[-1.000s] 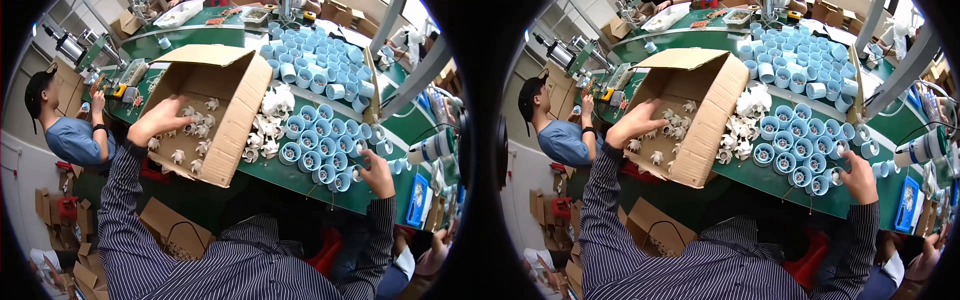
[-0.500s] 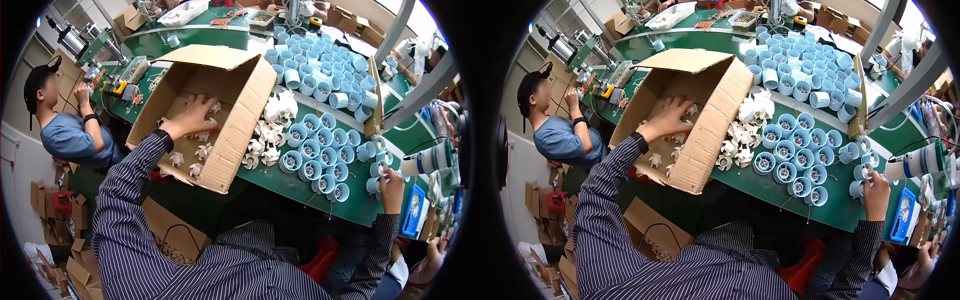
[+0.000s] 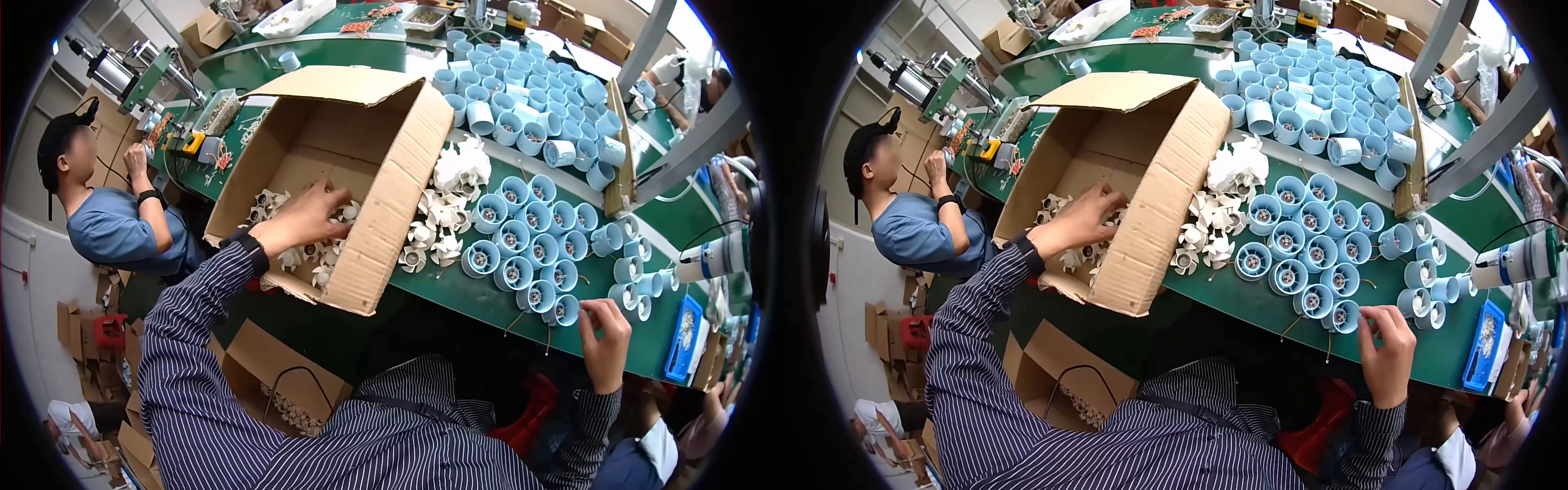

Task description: The person picks up a fan blade from a box, inserts it into a blue cylindrical housing, and presses it down by hand. After repeating this for several units, they pick up a dispenser and apply a substance to the center of each fan blade.

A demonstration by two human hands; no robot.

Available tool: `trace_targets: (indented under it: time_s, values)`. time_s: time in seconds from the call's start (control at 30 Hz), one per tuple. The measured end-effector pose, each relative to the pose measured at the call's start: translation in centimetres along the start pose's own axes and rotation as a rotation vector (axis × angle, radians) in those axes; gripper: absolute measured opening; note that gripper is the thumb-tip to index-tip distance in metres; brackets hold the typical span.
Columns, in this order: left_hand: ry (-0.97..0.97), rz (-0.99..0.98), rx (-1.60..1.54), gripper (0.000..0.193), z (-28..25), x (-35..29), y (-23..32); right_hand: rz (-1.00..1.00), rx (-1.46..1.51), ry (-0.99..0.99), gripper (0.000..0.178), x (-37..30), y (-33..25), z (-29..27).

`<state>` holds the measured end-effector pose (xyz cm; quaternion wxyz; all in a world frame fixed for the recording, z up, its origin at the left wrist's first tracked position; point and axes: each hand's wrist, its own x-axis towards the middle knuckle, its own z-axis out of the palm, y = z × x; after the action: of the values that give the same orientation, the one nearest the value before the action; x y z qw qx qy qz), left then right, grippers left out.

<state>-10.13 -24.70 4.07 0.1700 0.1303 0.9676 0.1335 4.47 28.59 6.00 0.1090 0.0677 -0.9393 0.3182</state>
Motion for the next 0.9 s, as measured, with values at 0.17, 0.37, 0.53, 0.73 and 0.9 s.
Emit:
trace_targets:
  time_s: [0.17,0.37,0.53,0.73,0.9]
  values:
    - [0.101,0.088,-0.065,0.05,1.2,1.2,0.1,-0.095,0.04,-0.008,0.013,0.2,-1.8,1.5]
    - [0.239,0.288,-0.253,0.031,-0.9,1.6,-0.6,-0.135,0.035,-0.029,0.013,-0.5,-1.4,1.9]
    - [0.103,-0.144,-0.765,0.021,-7.0,-1.5,2.4,-0.185,0.059,-0.04,0.014,-0.6,-2.0,1.9]
    - [0.053,0.08,-1.214,0.032,-8.1,-6.1,11.8,-0.369,0.13,-0.066,0.019,1.2,-6.3,2.3]
    - [-0.174,0.189,-1.36,0.033,-4.2,-7.8,19.4,-0.41,0.328,-0.017,0.026,2.7,-10.7,2.6]
